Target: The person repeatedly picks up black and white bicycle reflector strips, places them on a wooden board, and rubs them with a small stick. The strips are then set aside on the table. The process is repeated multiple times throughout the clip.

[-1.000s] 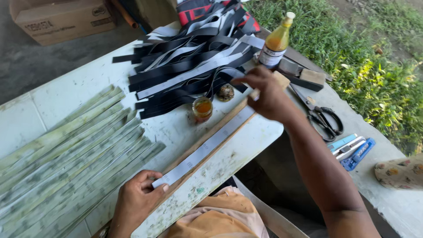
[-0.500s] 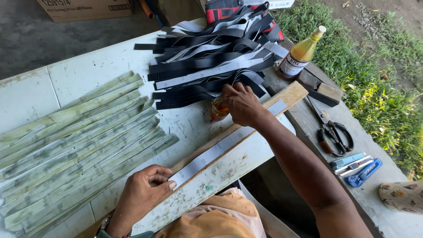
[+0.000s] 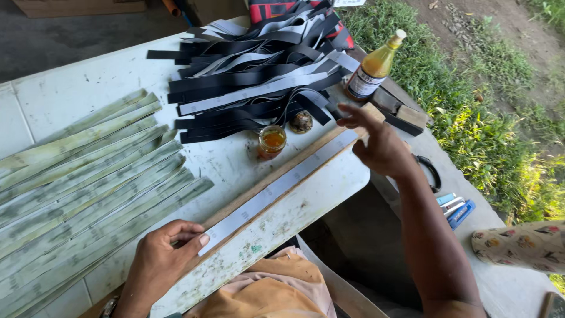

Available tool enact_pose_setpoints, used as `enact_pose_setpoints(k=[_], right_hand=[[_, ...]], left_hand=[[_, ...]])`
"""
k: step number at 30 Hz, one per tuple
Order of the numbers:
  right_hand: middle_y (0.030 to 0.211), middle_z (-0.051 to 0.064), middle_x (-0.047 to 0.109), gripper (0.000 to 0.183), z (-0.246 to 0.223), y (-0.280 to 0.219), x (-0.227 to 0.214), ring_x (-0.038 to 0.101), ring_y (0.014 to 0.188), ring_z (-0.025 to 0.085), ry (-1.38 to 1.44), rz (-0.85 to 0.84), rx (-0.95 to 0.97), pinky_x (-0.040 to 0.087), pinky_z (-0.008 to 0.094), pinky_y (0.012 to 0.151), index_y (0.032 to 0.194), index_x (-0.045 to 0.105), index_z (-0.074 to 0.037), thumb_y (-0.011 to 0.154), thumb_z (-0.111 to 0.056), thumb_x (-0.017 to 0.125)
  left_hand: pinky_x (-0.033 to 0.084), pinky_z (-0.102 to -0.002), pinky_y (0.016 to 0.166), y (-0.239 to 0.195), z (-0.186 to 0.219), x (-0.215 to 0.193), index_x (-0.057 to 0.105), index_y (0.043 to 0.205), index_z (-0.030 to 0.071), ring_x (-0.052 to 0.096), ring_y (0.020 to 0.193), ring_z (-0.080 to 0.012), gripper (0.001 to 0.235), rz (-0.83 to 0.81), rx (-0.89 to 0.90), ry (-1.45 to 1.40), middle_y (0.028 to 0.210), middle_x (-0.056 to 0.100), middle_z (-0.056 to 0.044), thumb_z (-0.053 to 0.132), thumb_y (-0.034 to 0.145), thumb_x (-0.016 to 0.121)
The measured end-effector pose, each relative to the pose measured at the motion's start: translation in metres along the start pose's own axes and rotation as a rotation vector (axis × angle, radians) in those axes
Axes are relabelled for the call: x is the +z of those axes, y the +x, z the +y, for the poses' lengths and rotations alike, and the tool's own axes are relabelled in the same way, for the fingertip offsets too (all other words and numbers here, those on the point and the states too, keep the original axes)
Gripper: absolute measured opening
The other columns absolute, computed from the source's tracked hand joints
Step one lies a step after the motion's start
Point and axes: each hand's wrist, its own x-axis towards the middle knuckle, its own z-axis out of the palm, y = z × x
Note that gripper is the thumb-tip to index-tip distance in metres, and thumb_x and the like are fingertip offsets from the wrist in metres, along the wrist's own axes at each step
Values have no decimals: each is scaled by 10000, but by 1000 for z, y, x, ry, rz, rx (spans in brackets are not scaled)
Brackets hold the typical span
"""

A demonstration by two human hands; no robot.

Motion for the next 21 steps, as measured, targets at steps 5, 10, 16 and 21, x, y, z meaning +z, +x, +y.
enact_pose_setpoints(k=[5, 10, 16, 21], right_hand=[[1369, 142, 676, 966, 28, -16, 14, 629, 1201, 350, -166, -90, 189, 482, 391, 1016, 1558, 366, -155, 640, 106, 520], [1373, 252, 634, 897, 52, -40, 12, 616, 1295, 364, -177, 167, -34, 486, 410, 1072, 1568, 375, -115, 722, 89, 596], [920, 190, 699, 1065, 80, -69, 22, 666, 735, 216, 1046, -148, 296, 570, 339, 709, 1693, 87, -171, 793, 10, 628], [954, 194, 738, 1066, 90, -76, 36, 668, 571, 169, 1245, -210, 412, 571, 287, 576, 1698, 68, -171, 792, -11, 607]], left_hand=[[606, -298, 675, 2, -9, 2, 802, 999, 14, 739, 737, -140, 268, -21, -91, -55, 837, 780, -91, 239, 856, 829], [614, -299, 672, 4, -26, 1, 799, 972, 4, 731, 737, -139, 234, -28, -44, -99, 813, 794, -94, 198, 845, 831], [606, -293, 691, 7, -46, -3, 804, 956, -2, 752, 753, -140, 218, -43, -87, -105, 808, 807, -105, 190, 855, 824], [609, -276, 705, 9, -52, -2, 807, 951, 4, 764, 765, -129, 217, -57, -70, -78, 823, 784, -97, 198, 855, 821]])
